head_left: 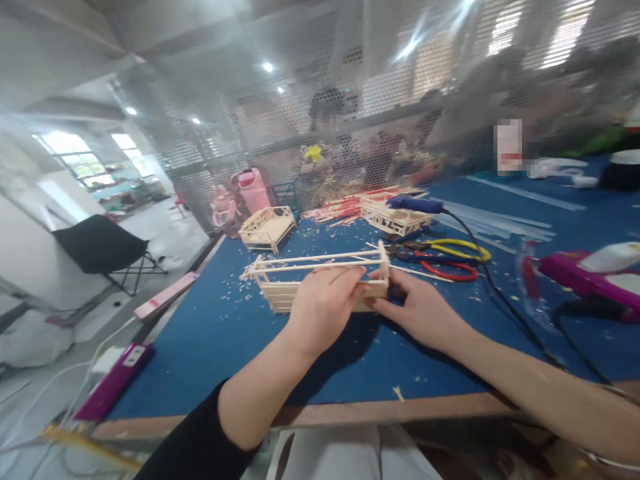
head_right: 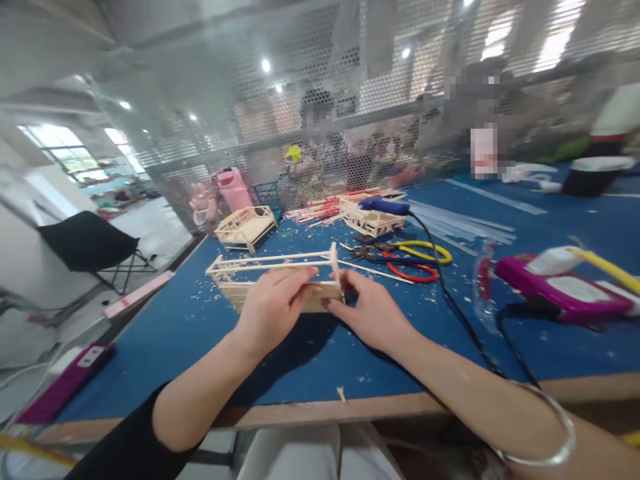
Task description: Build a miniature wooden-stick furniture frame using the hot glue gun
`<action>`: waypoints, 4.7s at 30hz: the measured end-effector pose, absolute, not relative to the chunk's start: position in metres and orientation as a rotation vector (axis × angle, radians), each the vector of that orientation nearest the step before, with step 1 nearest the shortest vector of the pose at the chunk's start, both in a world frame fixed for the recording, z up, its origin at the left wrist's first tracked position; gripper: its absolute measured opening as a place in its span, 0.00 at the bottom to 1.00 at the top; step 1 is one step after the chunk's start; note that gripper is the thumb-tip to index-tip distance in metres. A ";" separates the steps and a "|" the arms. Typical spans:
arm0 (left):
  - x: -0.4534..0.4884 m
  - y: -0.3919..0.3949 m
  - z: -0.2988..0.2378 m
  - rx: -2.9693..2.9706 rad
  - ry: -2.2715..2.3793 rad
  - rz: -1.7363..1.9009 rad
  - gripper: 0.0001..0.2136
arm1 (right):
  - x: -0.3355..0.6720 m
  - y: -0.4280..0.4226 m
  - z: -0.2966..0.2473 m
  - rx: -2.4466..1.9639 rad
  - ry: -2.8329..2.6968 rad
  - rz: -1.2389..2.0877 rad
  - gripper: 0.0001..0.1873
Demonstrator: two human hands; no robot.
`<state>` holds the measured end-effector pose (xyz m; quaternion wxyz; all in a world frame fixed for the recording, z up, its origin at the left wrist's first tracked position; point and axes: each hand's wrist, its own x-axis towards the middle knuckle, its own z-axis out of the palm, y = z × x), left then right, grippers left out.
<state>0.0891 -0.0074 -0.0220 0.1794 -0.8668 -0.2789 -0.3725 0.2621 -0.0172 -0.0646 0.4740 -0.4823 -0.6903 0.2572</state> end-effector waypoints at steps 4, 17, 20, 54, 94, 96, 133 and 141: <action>0.079 -0.014 -0.024 -2.402 -0.658 -1.082 0.09 | 0.264 -0.019 -0.062 -1.149 -1.598 0.566 0.16; 0.010 -0.034 -0.040 -1.886 -1.355 -1.784 0.14 | 0.264 -0.014 -0.057 -1.086 -1.579 0.710 0.20; -0.004 -0.028 -0.041 -1.843 -1.923 -2.253 0.21 | 0.265 -0.010 -0.055 -1.094 -1.570 0.704 0.23; -0.007 -0.008 -0.035 -1.926 -2.116 -2.570 0.23 | 0.264 0.027 -0.054 -0.989 -1.548 0.784 0.27; -0.003 -0.009 -0.029 -1.925 -2.156 -2.582 0.22 | 0.264 0.023 -0.047 -1.003 -1.621 0.745 0.13; -0.004 -0.009 -0.029 -1.928 -2.158 -2.577 0.22 | 0.264 0.024 -0.048 -0.991 -1.602 0.771 0.13; -0.006 -0.015 -0.001 -2.011 -2.506 -2.518 0.25 | 0.267 0.004 -0.024 -1.003 -1.346 1.155 0.17; -0.013 0.022 0.032 -2.358 -3.012 -1.974 0.23 | 0.261 0.018 -0.012 -1.187 -1.179 1.371 0.19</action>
